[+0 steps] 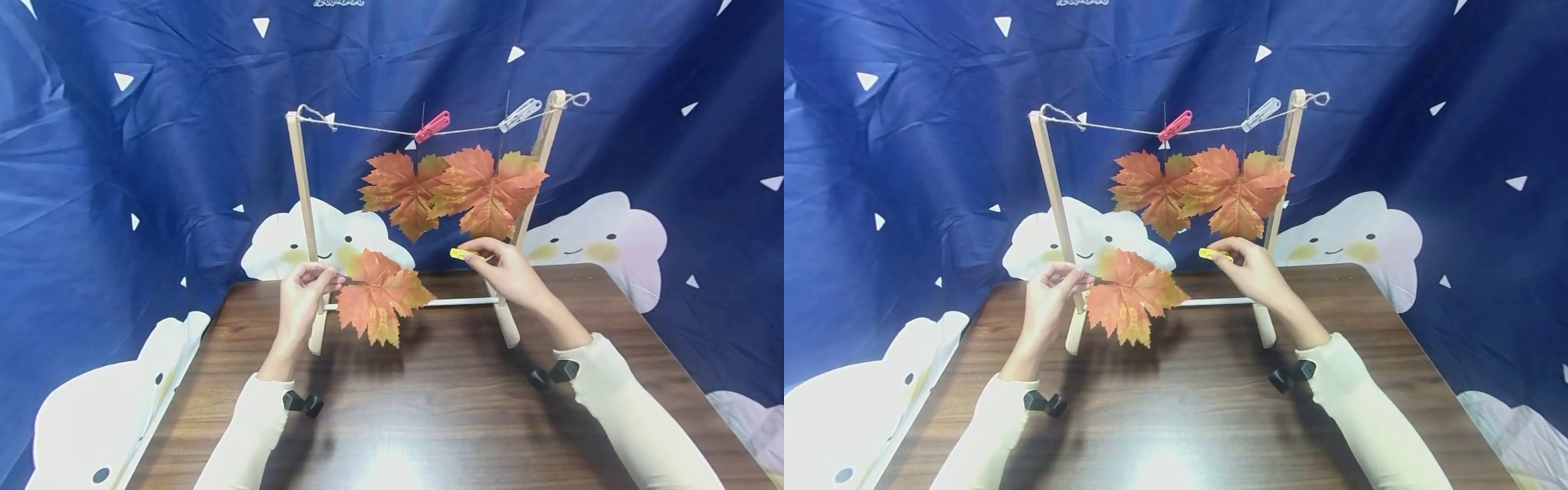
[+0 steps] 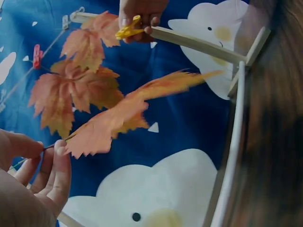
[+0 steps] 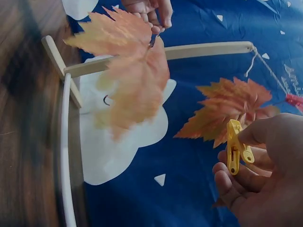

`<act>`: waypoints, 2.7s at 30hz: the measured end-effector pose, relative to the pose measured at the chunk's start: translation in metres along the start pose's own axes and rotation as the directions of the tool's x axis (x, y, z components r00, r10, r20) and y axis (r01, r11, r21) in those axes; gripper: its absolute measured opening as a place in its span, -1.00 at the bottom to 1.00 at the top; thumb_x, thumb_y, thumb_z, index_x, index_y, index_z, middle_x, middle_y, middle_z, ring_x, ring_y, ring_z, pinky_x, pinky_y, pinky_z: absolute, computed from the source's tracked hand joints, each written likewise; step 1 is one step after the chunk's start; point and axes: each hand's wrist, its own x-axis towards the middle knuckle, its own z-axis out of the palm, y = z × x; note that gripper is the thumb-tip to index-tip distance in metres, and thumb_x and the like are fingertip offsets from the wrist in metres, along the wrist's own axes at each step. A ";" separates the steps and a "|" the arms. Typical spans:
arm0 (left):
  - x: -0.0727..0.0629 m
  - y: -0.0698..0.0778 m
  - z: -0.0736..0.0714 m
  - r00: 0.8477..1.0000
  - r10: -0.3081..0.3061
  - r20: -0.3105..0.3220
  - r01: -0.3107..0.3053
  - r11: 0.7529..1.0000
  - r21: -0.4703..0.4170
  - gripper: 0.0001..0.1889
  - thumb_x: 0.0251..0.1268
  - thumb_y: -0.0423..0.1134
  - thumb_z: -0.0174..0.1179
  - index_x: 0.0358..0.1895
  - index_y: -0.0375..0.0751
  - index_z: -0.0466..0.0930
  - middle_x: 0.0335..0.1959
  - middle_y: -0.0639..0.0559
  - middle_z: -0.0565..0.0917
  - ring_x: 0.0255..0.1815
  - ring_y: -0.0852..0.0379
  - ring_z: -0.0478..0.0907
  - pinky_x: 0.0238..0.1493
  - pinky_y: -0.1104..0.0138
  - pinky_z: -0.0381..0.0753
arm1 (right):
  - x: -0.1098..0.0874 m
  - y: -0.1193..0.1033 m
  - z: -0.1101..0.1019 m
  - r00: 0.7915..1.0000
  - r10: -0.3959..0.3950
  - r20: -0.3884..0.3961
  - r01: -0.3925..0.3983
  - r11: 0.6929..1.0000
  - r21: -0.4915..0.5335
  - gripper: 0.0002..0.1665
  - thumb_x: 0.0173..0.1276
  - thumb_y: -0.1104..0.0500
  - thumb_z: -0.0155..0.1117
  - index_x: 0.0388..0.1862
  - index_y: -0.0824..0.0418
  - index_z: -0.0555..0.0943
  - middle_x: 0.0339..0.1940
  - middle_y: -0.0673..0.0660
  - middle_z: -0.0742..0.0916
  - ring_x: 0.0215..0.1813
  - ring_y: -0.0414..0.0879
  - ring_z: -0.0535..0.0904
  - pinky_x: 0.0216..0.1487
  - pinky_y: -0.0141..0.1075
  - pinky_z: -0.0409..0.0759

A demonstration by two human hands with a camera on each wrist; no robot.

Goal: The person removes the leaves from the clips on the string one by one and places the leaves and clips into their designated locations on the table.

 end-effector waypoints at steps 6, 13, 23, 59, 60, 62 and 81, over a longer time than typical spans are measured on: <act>-0.007 -0.015 0.001 0.999 -0.034 -0.003 0.034 0.997 -0.068 -0.91 0.41 -0.58 0.24 -0.17 -0.38 0.56 -0.36 -0.03 0.80 -0.34 0.14 0.85 -0.12 0.25 0.85 | -0.003 0.014 0.005 0.999 0.052 0.015 -0.052 0.998 0.019 -0.70 0.63 0.09 0.28 0.17 0.23 0.68 -0.17 0.22 0.75 -0.32 -0.20 0.62 -0.29 -0.37 0.62; -0.016 -0.037 -0.002 0.997 -0.075 -0.015 0.072 0.984 -0.162 -0.89 0.41 -0.61 0.20 -0.21 -0.37 0.54 -0.38 -0.10 0.83 -0.32 0.07 0.87 -0.10 0.25 0.84 | -0.009 0.026 0.011 0.994 0.104 0.040 -0.107 0.992 0.070 -0.68 0.61 0.17 0.29 0.16 0.36 0.63 -0.06 0.37 0.79 -0.21 -0.29 0.71 -0.18 -0.41 0.74; -0.027 -0.066 -0.015 0.984 -0.171 -0.044 0.158 0.965 -0.209 -0.83 0.43 -0.62 0.15 -0.30 -0.31 0.53 -0.34 -0.13 0.84 -0.27 0.04 0.87 -0.04 0.21 0.84 | -0.017 0.049 0.015 0.992 0.123 0.028 -0.120 0.990 -0.072 -0.66 0.55 0.10 0.39 0.15 0.28 0.70 0.05 0.29 0.79 -0.06 0.02 0.71 -0.08 -0.33 0.62; -0.055 -0.099 -0.056 0.978 -0.207 0.001 0.119 0.566 0.816 -0.81 0.20 -0.17 0.47 -0.48 -0.09 0.67 -0.67 0.12 0.67 -0.54 0.16 0.56 -0.36 0.25 0.55 | -0.031 0.115 0.043 0.995 0.098 -0.004 -0.095 0.943 -0.318 -0.76 0.23 0.26 0.58 -0.15 0.32 0.78 -0.26 0.25 0.79 -0.25 0.03 0.65 -0.18 -0.11 0.58; -0.056 -0.099 -0.056 0.978 -0.205 0.027 0.090 0.541 0.836 -0.81 0.21 -0.17 0.47 -0.48 -0.07 0.67 -0.70 0.15 0.64 -0.56 0.16 0.55 -0.36 0.23 0.55 | -0.031 0.116 0.044 0.996 0.089 -0.007 -0.086 0.939 -0.332 -0.77 0.22 0.27 0.59 -0.17 0.31 0.78 -0.26 0.26 0.77 -0.25 0.04 0.65 -0.17 -0.09 0.59; -0.058 -0.098 -0.056 0.976 -0.208 0.067 0.050 0.509 0.859 -0.82 0.22 -0.18 0.46 -0.48 -0.04 0.65 -0.75 0.20 0.59 -0.57 0.16 0.55 -0.34 0.20 0.57 | -0.032 0.117 0.047 0.997 0.082 -0.014 -0.082 0.932 -0.353 -0.80 0.20 0.27 0.59 -0.20 0.29 0.78 -0.26 0.25 0.75 -0.24 0.06 0.65 -0.17 -0.05 0.60; -0.063 -0.106 -0.065 0.965 -0.204 0.165 -0.086 0.350 0.933 -0.81 0.09 -0.27 0.44 -0.56 -0.01 0.61 -0.50 0.03 0.70 -0.47 0.01 0.60 -0.44 0.03 0.59 | -0.039 0.128 0.072 0.985 0.168 -0.042 -0.165 0.829 -0.535 -0.76 0.17 0.12 0.63 -0.29 0.18 0.74 -0.40 0.12 0.73 -0.26 0.11 0.68 -0.29 0.12 0.64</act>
